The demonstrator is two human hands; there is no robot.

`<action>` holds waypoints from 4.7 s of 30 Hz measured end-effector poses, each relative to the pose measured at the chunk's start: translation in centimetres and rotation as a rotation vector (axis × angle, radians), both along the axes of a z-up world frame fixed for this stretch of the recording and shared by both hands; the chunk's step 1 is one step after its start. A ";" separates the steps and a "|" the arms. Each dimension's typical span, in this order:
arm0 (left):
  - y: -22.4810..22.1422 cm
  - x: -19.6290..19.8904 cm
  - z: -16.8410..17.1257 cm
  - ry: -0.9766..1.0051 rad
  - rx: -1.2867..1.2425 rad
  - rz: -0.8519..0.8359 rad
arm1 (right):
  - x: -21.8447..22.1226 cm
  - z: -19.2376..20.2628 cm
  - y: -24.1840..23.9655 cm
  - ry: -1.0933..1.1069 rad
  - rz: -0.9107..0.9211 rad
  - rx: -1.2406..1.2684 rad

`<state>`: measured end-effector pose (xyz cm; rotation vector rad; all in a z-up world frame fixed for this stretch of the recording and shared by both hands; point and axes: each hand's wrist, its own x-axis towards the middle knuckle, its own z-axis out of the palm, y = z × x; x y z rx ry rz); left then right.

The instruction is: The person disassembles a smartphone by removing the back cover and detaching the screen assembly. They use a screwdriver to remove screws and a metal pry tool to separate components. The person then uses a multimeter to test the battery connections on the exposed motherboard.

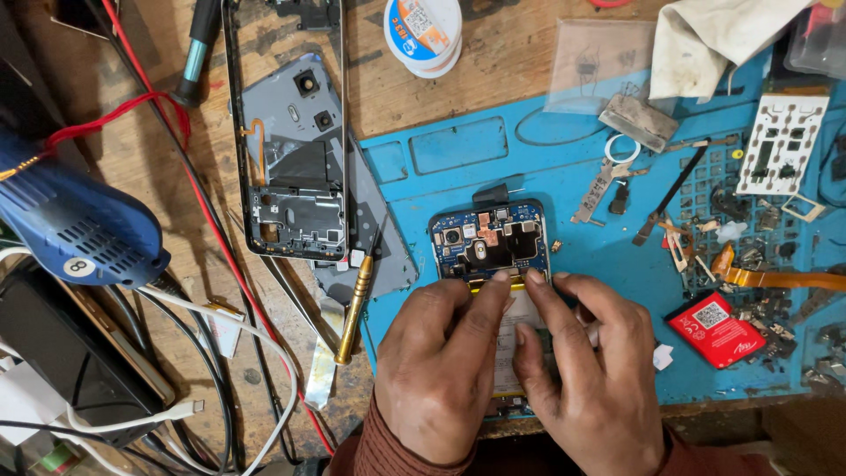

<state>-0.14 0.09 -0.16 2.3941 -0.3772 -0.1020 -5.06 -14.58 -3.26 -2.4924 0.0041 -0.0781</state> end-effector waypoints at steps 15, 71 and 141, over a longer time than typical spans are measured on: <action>-0.9 2.2 1.2 0.250 -0.048 0.136 | -0.1 0.1 0.1 0.025 0.007 -0.006; 1.2 1.5 0.8 0.152 -0.147 0.131 | -0.2 -0.2 -0.1 0.058 0.077 -0.055; 7.0 -10.6 1.4 -0.106 -0.101 0.156 | -3.2 0.7 0.2 -0.185 -0.103 0.149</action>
